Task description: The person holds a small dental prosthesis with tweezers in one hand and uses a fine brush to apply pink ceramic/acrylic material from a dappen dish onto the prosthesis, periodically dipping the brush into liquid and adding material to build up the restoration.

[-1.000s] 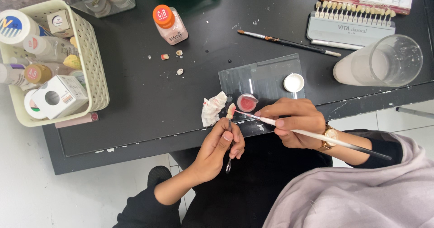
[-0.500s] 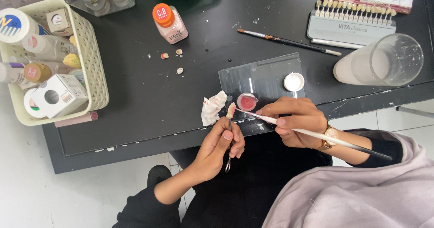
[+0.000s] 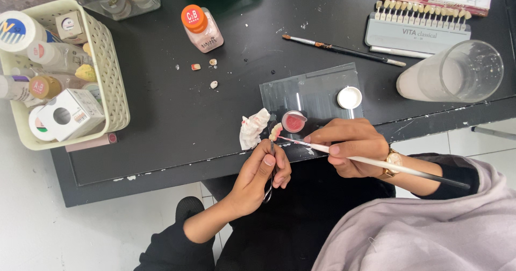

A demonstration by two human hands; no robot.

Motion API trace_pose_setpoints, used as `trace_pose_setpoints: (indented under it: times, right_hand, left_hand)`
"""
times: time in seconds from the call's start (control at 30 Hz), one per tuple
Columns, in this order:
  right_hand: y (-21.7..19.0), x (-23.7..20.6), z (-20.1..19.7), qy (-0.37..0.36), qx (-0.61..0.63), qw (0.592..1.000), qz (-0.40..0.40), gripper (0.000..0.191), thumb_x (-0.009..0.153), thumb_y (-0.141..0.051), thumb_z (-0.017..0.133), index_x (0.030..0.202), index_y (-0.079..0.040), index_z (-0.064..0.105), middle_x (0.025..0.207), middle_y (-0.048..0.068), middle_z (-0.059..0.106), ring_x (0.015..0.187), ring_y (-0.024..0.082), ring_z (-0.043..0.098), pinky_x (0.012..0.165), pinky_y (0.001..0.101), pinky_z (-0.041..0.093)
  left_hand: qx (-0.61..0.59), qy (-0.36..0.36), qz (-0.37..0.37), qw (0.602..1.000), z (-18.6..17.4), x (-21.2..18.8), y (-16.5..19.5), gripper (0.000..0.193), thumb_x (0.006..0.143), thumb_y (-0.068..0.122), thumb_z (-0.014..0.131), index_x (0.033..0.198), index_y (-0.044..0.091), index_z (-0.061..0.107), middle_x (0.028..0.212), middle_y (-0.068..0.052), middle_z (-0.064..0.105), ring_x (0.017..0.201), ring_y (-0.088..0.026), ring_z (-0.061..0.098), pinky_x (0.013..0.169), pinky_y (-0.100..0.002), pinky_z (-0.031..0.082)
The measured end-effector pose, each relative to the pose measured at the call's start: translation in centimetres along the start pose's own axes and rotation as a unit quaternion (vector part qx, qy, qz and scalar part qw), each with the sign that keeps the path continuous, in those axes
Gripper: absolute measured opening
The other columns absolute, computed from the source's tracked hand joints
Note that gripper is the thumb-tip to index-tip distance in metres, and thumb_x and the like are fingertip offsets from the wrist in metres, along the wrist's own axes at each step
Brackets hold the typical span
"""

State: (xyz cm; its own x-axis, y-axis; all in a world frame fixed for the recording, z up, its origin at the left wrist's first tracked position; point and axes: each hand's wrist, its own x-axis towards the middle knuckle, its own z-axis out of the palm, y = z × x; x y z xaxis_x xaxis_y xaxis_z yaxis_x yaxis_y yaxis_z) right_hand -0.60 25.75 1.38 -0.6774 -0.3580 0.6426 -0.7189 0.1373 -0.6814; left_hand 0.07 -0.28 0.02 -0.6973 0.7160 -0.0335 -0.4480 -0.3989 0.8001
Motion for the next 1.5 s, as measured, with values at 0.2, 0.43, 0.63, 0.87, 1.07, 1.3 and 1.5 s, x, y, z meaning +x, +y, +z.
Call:
trace_pose_setpoints:
  times: [0.2, 0.43, 0.63, 0.87, 1.07, 1.3, 1.5]
  right_hand:
    - [-0.03, 0.23, 0.29, 0.005, -0.007, 1.0, -0.006, 0.012, 0.108, -0.021, 0.058, 0.116, -0.013, 0.054, 0.112, 0.016, 0.072, 0.079, 0.021, 0.074, 0.065, 0.0302, 0.061]
    - [-0.05, 0.36, 0.26, 0.01, -0.009, 1.0, -0.008, 0.012, 0.108, -0.022, 0.058, 0.115, -0.013, 0.053, 0.112, 0.015, 0.072, 0.077, 0.021, 0.074, 0.064, 0.0304, 0.06]
    - [-0.06, 0.21, 0.17, 0.009, -0.016, 1.0, -0.01, 0.013, 0.108, -0.023, 0.057, 0.115, -0.013, 0.053, 0.112, 0.016, 0.073, 0.078, 0.021, 0.075, 0.064, 0.0299, 0.06]
    - [0.0, 0.13, 0.19, 0.007, -0.001, 1.0, -0.003, 0.012, 0.108, -0.022, 0.058, 0.115, -0.013, 0.053, 0.114, 0.017, 0.072, 0.08, 0.022, 0.075, 0.065, 0.0302, 0.06]
    - [0.11, 0.13, 0.25, 0.004, -0.005, 1.0, -0.009, 0.013, 0.108, -0.021, 0.058, 0.116, -0.012, 0.053, 0.114, 0.016, 0.072, 0.08, 0.023, 0.075, 0.065, 0.0308, 0.061]
    - [0.0, 0.04, 0.3, 0.029, 0.029, 0.999, -0.016, 0.015, 0.107, -0.023, 0.058, 0.117, -0.013, 0.053, 0.114, 0.018, 0.071, 0.082, 0.025, 0.076, 0.066, 0.032, 0.062]
    - [-0.07, 0.73, 0.15, 0.005, -0.01, 0.998, -0.064, 0.021, 0.106, -0.015, 0.062, 0.123, -0.012, 0.05, 0.117, 0.018, 0.069, 0.081, 0.026, 0.076, 0.064, 0.0337, 0.062]
  left_hand:
    - [0.0, 0.001, -0.001, 1.0, 0.09, -0.01, -0.01, 0.03, 0.116, 0.034, 0.038, 0.106, 0.007, 0.044, 0.084, -0.003, 0.046, 0.075, -0.011, 0.046, 0.075, -0.028, 0.047]
    - [0.005, -0.002, 0.002, 1.0, 0.0, 0.02, 0.02, 0.031, 0.116, 0.035, 0.038, 0.106, 0.007, 0.044, 0.085, -0.003, 0.047, 0.075, -0.011, 0.046, 0.075, -0.028, 0.047]
    - [-0.005, -0.002, 0.0, 1.0, 0.04, 0.02, 0.01, 0.031, 0.116, 0.036, 0.038, 0.105, 0.006, 0.044, 0.084, -0.003, 0.047, 0.075, -0.011, 0.046, 0.075, -0.028, 0.048]
    - [-0.002, 0.002, 0.003, 1.0, 0.1, 0.03, 0.09, 0.034, 0.116, 0.037, 0.036, 0.105, 0.006, 0.044, 0.084, -0.003, 0.047, 0.075, -0.012, 0.046, 0.075, -0.028, 0.047]
    - [-0.004, 0.005, -0.001, 1.0, 0.18, -0.03, 0.14, 0.034, 0.116, 0.037, 0.036, 0.106, 0.006, 0.044, 0.085, -0.003, 0.046, 0.075, -0.012, 0.045, 0.075, -0.029, 0.047]
    - [-0.017, 0.005, -0.006, 1.0, 0.09, 0.01, 0.26, 0.035, 0.116, 0.038, 0.035, 0.105, 0.006, 0.043, 0.084, -0.003, 0.046, 0.074, -0.012, 0.044, 0.075, -0.03, 0.047]
    - [-0.038, 0.009, -0.017, 0.999, -0.08, 0.07, 0.4, 0.035, 0.116, 0.039, 0.034, 0.105, 0.006, 0.042, 0.083, -0.004, 0.045, 0.073, -0.013, 0.044, 0.073, -0.03, 0.046]
